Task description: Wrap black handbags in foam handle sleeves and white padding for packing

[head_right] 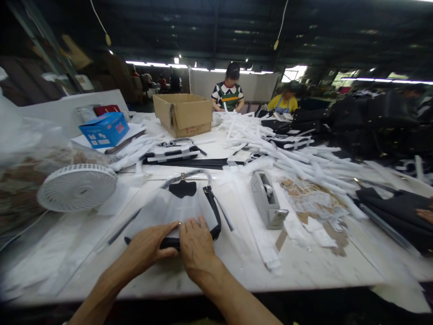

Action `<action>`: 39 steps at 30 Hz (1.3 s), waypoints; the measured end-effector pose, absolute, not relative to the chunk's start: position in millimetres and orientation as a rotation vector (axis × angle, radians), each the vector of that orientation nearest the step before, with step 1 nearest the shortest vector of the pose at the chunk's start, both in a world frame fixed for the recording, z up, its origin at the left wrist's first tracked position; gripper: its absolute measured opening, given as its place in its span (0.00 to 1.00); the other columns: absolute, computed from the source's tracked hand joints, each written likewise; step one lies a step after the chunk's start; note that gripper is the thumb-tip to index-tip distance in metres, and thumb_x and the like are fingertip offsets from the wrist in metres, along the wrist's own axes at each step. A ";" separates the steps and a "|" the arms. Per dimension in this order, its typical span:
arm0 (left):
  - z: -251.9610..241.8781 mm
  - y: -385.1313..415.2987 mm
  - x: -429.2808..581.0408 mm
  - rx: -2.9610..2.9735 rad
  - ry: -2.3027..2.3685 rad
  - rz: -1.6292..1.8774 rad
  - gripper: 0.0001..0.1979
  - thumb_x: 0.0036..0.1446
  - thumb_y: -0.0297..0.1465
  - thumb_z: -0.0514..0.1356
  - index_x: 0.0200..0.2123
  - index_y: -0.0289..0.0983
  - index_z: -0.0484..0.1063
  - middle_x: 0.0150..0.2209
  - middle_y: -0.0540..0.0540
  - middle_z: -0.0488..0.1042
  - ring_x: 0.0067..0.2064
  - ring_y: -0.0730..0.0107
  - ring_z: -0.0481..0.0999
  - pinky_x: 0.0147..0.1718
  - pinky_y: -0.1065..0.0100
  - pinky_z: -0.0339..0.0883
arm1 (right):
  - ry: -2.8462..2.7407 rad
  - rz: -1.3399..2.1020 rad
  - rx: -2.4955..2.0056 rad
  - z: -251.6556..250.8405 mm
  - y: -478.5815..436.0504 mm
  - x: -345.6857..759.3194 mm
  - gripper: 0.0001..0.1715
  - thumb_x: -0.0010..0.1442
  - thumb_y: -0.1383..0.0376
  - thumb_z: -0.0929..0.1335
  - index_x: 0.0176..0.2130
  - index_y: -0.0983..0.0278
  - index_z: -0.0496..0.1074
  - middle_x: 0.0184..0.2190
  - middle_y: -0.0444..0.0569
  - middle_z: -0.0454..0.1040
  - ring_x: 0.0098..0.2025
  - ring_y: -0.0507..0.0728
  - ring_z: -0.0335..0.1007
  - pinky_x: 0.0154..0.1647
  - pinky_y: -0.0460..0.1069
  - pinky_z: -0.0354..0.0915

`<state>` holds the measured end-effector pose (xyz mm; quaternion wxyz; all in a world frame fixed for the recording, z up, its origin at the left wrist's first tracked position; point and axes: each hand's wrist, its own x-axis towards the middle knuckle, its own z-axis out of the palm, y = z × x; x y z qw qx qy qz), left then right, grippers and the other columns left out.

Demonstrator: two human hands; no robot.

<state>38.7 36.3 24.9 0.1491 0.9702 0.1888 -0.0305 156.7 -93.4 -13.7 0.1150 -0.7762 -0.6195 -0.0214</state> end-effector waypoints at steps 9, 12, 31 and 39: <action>29.5 40.6 41.1 2.761 0.574 -0.064 0.27 0.57 0.38 0.63 0.59 0.38 0.66 0.53 0.40 0.75 0.52 0.49 0.75 0.52 0.53 0.67 | -1.937 0.275 -2.151 36.7 -102.2 186.5 0.33 0.54 0.61 0.75 0.55 0.70 0.67 0.55 0.59 0.72 0.57 0.64 0.66 0.65 0.61 0.53; 27.6 41.9 42.0 2.755 0.577 -0.046 0.28 0.57 0.39 0.63 0.59 0.38 0.66 0.53 0.40 0.75 0.52 0.48 0.75 0.51 0.52 0.67 | -1.839 0.320 -2.129 52.9 -112.8 201.6 0.31 0.54 0.62 0.74 0.56 0.67 0.68 0.55 0.58 0.73 0.57 0.64 0.67 0.65 0.61 0.54; 22.2 45.0 43.4 2.813 0.669 -0.065 0.25 0.59 0.40 0.61 0.59 0.44 0.66 0.54 0.43 0.75 0.53 0.49 0.74 0.50 0.54 0.68 | -0.887 0.182 -2.020 -3.4 -190.8 254.9 0.17 0.63 0.60 0.63 0.47 0.62 0.76 0.48 0.51 0.78 0.52 0.60 0.73 0.59 0.58 0.64; 28.2 41.6 47.8 2.886 0.723 -0.174 0.21 0.63 0.40 0.54 0.58 0.46 0.67 0.52 0.45 0.76 0.51 0.49 0.76 0.46 0.56 0.69 | -0.798 0.265 -1.928 -43.6 -202.9 246.2 0.15 0.61 0.62 0.63 0.43 0.59 0.78 0.43 0.48 0.80 0.47 0.59 0.75 0.53 0.56 0.68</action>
